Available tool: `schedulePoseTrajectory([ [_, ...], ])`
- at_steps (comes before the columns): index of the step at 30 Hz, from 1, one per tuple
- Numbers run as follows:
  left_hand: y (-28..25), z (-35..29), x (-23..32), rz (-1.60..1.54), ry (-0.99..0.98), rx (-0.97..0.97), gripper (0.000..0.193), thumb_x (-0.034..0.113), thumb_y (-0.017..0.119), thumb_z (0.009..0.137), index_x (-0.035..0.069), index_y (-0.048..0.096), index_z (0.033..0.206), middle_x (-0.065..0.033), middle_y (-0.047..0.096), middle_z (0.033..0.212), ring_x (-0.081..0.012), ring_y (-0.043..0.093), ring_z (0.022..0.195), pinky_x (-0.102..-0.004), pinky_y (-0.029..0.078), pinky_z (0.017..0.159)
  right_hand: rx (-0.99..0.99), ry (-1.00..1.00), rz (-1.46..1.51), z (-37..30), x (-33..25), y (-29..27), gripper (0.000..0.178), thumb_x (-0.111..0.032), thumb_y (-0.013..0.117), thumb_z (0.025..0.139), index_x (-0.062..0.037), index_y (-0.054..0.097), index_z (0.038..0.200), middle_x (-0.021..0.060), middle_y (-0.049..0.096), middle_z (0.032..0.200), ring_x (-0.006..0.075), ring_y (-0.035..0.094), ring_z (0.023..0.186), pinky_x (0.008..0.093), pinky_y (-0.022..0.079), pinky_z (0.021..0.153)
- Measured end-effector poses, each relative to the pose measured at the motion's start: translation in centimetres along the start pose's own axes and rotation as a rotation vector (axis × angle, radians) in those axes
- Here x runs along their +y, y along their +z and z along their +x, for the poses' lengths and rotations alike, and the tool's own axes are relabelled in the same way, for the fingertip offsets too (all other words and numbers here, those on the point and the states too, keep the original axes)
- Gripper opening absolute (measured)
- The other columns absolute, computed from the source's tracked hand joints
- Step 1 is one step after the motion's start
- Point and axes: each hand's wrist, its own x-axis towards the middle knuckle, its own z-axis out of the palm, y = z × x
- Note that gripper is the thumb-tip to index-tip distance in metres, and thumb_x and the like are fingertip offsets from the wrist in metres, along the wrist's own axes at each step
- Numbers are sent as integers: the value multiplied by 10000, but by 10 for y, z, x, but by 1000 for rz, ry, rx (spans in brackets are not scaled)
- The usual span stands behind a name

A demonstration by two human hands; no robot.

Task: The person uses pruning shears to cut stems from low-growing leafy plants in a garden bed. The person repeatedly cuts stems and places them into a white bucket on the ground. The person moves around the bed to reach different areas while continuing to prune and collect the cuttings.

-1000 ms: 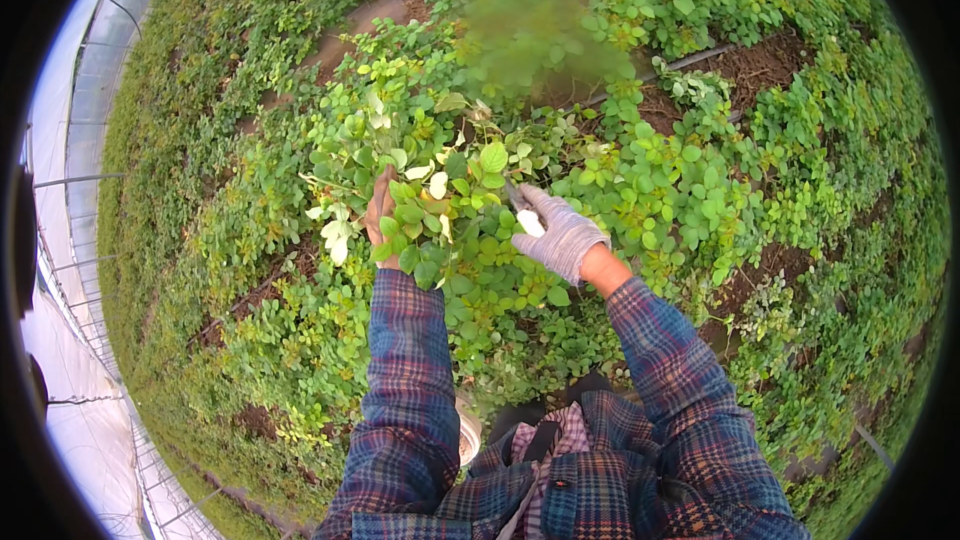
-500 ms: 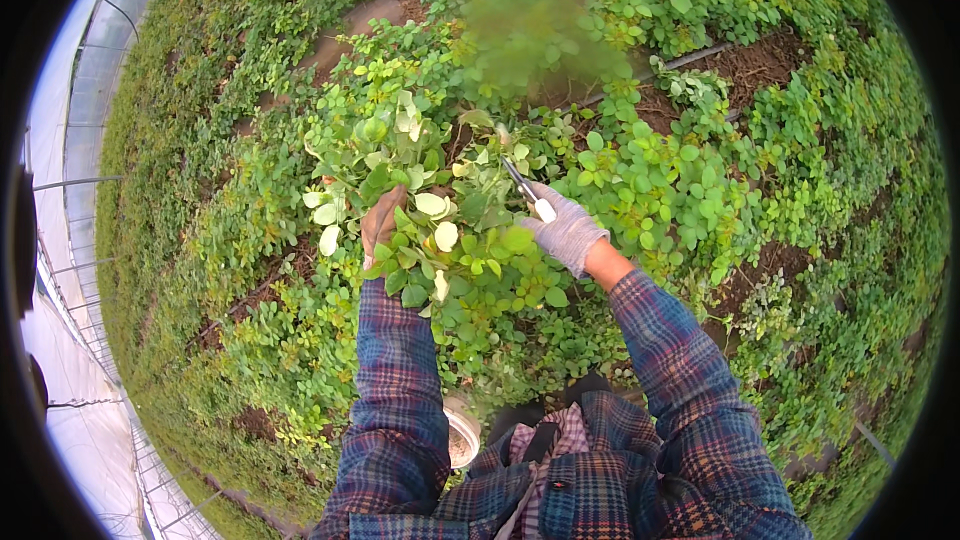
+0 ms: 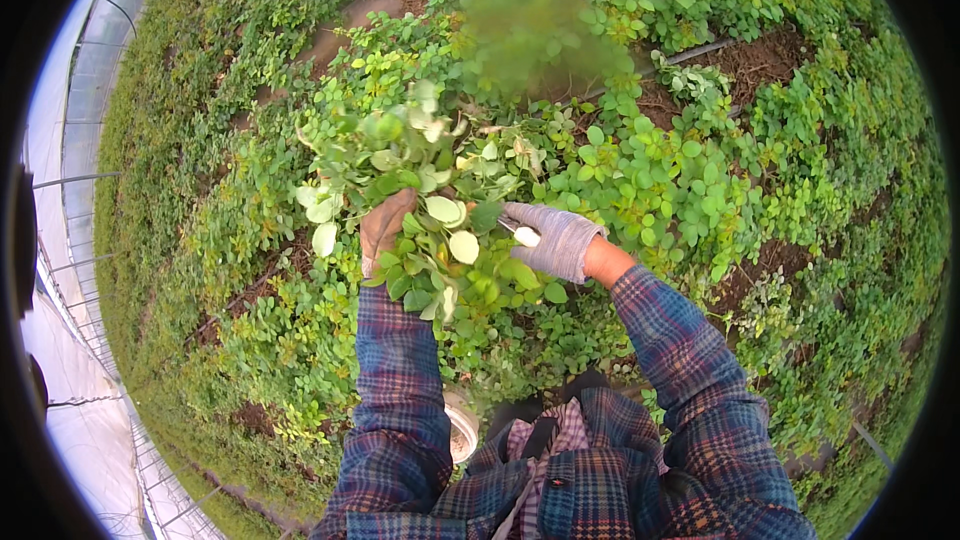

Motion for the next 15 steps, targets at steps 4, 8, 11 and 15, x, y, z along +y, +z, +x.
schedulePoseTrajectory([
  [4,7,2,5,227,140,62,398,230,559,1009,-51,574,1290,-183,658,1228,-258,677,1089,-369,588,925,186,-109,88,16,15,7,522,-286,679,895,-88,543,1358,127,681,1039,284,658,887,364,530,772],
  [8,-8,29,14,-101,-62,43,493,276,550,1010,8,473,1417,-196,510,1419,-267,527,1294,-362,440,1087,444,519,976,29,28,-1,435,-261,655,947,-112,525,1335,-18,485,628,100,450,422,278,363,336],
  [11,-17,51,19,397,-34,-180,718,487,524,989,176,250,1574,-167,250,1619,-284,263,1486,-386,199,1235,385,412,577,23,19,-9,696,-244,710,865,-69,411,1469,132,664,968,203,644,661,321,538,534],
  [15,-4,74,9,1663,-122,127,792,614,585,909,174,355,1526,-77,417,1540,-289,410,1388,-422,348,1157,389,36,154,4,-20,-7,786,-287,732,808,-75,400,1489,209,606,1252,313,635,1092,374,507,960],
])
